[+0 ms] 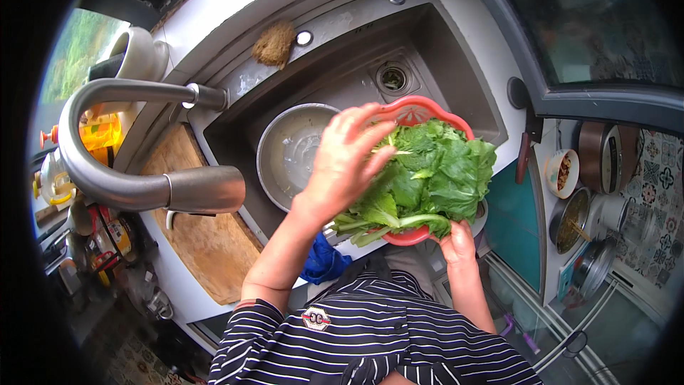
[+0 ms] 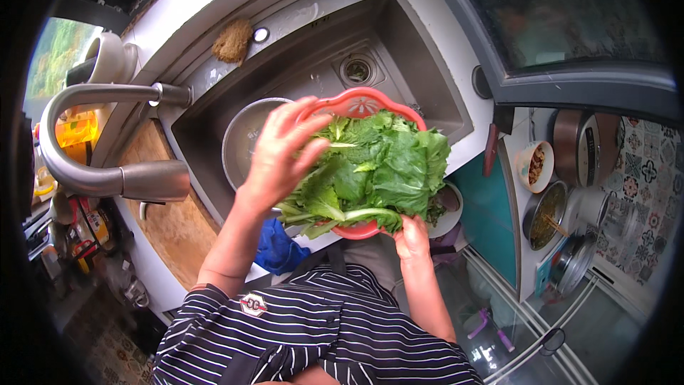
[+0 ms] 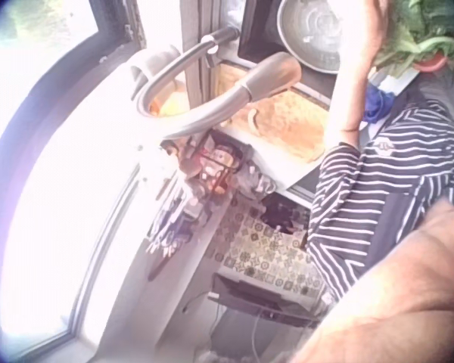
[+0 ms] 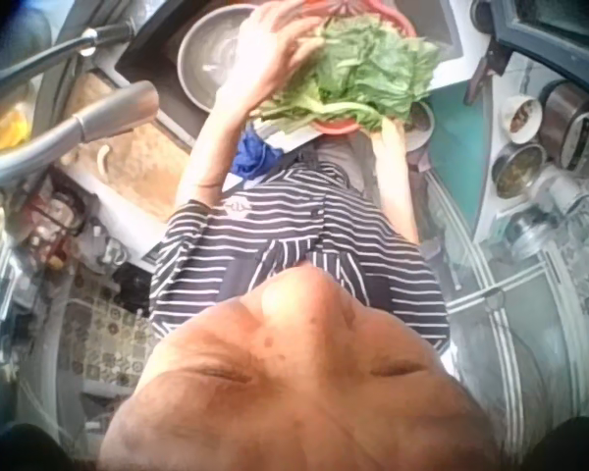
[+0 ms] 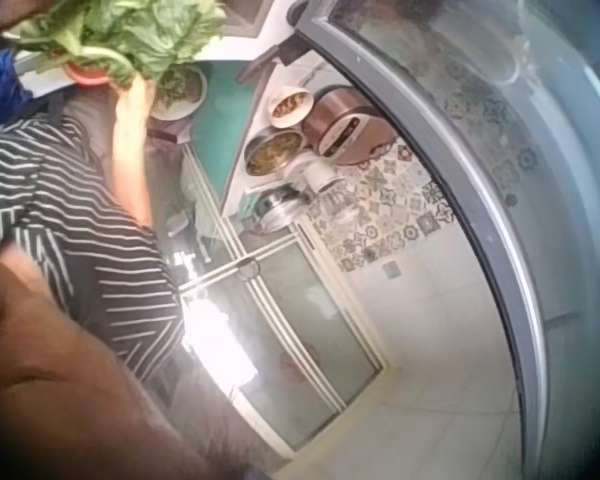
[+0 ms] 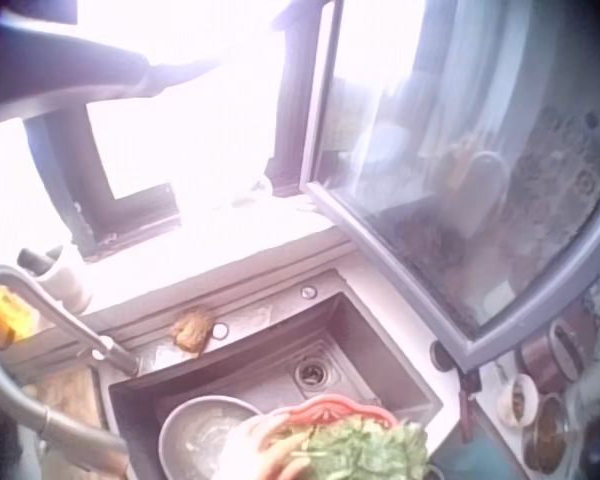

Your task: The person washes leafy green vegetables in a metal bowl under running water, then transfers them to a red colander. They rinse the sink drain strainer and place it back, then rinse a metal steamer insert and set it on the counter.

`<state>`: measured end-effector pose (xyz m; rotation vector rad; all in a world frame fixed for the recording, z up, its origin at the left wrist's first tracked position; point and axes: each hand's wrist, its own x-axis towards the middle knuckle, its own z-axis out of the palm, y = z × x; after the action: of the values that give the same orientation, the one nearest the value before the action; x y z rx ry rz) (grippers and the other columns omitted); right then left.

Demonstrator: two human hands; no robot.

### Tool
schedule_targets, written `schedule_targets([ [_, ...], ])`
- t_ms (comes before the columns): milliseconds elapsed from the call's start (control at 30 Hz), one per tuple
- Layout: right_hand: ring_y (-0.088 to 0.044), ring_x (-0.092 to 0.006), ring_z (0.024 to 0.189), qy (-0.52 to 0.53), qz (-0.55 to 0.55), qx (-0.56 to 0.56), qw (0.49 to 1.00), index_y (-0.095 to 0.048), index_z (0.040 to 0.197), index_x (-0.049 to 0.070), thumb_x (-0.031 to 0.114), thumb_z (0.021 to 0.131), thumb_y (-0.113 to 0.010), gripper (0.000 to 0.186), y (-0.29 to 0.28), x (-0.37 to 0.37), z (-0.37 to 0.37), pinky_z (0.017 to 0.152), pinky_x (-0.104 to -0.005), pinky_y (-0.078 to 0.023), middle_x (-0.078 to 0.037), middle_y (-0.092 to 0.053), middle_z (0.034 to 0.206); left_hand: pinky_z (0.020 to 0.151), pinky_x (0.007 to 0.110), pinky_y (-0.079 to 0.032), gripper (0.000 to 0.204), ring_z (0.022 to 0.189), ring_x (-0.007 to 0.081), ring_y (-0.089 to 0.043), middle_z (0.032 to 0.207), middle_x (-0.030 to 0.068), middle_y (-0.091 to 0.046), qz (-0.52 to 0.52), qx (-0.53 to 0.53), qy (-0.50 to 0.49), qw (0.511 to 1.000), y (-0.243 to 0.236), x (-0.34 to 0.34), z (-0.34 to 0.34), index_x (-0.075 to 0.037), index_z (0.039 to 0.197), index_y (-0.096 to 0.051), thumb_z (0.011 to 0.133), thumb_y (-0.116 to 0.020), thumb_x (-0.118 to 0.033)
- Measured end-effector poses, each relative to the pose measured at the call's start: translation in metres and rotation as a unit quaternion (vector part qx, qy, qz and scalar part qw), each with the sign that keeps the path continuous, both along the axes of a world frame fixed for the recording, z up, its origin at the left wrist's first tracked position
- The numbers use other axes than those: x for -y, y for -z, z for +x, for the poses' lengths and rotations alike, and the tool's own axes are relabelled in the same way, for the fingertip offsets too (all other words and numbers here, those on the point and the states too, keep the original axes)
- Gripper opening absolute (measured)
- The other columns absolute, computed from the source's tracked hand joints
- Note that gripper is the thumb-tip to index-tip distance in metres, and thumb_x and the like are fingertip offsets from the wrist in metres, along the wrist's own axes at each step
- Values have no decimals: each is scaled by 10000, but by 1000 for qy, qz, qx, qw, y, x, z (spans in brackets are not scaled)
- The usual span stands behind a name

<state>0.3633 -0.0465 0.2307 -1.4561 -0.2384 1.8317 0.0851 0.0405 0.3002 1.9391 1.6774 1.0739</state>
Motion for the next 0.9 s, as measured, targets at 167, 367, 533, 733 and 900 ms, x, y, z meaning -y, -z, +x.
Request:
schedule_targets([
  [167, -589, -258, 946, 66, -41, 30, 996, -439, 1202, 110, 72, 824, -504, 386, 0, 13, 30, 693, -451, -551, -87, -557, 1109, 767, 242, -442, 158, 842, 120, -569, 919, 57, -616, -91, 201, -236, 946, 55, 20, -79, 0, 947, -602, 894, -517, -122],
  [367, -578, -240, 959, 73, -26, -25, 997, -536, 1076, -8, 99, 851, -493, 254, 20, -47, 64, 842, -394, -490, -119, -594, 1046, 598, 191, -374, 373, 675, 44, -426, 839, 46, -593, -118, 182, -348, 912, 122, 95, -104, -61, 577, -305, 791, -606, -15],
  [533, -553, -274, 1019, 97, 28, -156, 983, -486, 1142, -37, 73, 875, -472, 289, 44, -148, 20, 876, -396, -490, -159, -546, 1141, 705, 242, -452, 272, 757, 99, -533, 1000, 104, -551, -192, 252, -342, 885, 140, 117, -77, -52, 647, -335, 786, -535, 68],
  [733, -529, -407, 1014, 68, 24, -300, 951, -478, 1139, -78, 67, 850, -477, 324, 55, -235, -6, 770, -414, -560, -220, -531, 1137, 680, 274, -444, 134, 705, 134, -531, 820, 70, -566, -264, 148, -293, 907, 133, 129, -51, -11, 906, -497, 796, -563, -50],
  [900, -511, -458, 1017, 84, -1, -257, 963, -531, 1106, -30, 102, 795, -569, 340, 66, -288, -13, 712, -405, -575, -219, -533, 1136, 670, 312, -473, 190, 711, 196, -581, 872, 101, -566, -321, 136, -300, 888, 131, 146, -47, -44, 978, -526, 794, -569, -59],
])
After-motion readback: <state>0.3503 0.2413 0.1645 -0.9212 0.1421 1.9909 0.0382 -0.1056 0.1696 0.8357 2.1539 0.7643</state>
